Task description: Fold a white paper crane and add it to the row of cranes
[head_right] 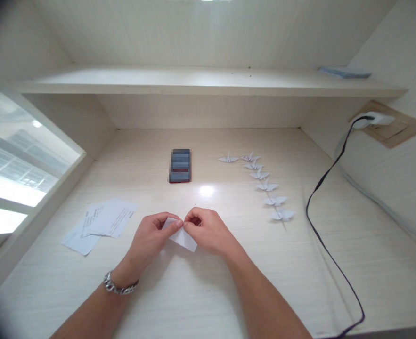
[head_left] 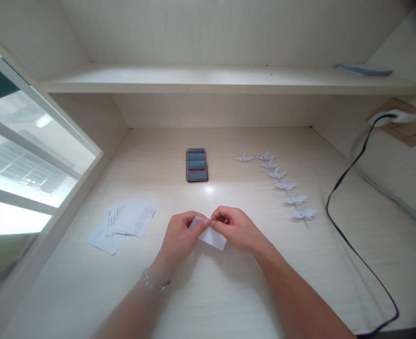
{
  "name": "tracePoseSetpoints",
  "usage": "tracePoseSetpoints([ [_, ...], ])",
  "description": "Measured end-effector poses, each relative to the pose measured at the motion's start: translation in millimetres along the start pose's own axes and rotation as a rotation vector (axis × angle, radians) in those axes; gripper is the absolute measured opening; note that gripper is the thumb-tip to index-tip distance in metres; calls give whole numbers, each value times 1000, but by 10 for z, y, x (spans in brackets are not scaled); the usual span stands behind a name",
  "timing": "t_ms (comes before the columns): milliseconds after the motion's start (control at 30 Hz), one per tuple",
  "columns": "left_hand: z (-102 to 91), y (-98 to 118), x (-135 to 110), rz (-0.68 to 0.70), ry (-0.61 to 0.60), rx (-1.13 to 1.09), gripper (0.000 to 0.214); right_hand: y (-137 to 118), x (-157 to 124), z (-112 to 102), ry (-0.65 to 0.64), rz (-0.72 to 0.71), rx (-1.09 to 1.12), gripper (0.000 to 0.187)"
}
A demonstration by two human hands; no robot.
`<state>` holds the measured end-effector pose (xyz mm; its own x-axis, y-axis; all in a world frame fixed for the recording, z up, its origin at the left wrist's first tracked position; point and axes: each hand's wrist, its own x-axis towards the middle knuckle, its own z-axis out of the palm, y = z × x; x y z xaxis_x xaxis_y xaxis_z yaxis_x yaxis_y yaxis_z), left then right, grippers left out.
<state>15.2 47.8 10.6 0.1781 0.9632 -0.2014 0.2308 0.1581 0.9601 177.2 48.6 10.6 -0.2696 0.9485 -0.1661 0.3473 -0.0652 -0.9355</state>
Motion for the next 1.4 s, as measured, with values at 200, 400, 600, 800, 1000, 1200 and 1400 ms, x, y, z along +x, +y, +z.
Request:
tracePoseSetpoints([
  [200,-128,-42,38,-55,94,-138,21,81,-12,-146,1,57,68,5],
  [400,-183,-103,81,-58,222,-300,23,124,36,-179,94,49,260,13],
  [600,-104,-51,59,-41,138,-134,22,90,59,-58,121,30,312,18],
  [800,-58,22,17,-20,-85,32,16,62,16,-63,14,26,132,15],
  [1000,-117,20,11,-56,-106,50,13,143,49,-244,179,66,288,17],
  [1200,-273,-9,59,-50,-62,40,10,198,24,-469,288,89,329,20],
  [1400,-90,14,40,-60,-108,-22,17,173,48,-201,104,92,220,19],
])
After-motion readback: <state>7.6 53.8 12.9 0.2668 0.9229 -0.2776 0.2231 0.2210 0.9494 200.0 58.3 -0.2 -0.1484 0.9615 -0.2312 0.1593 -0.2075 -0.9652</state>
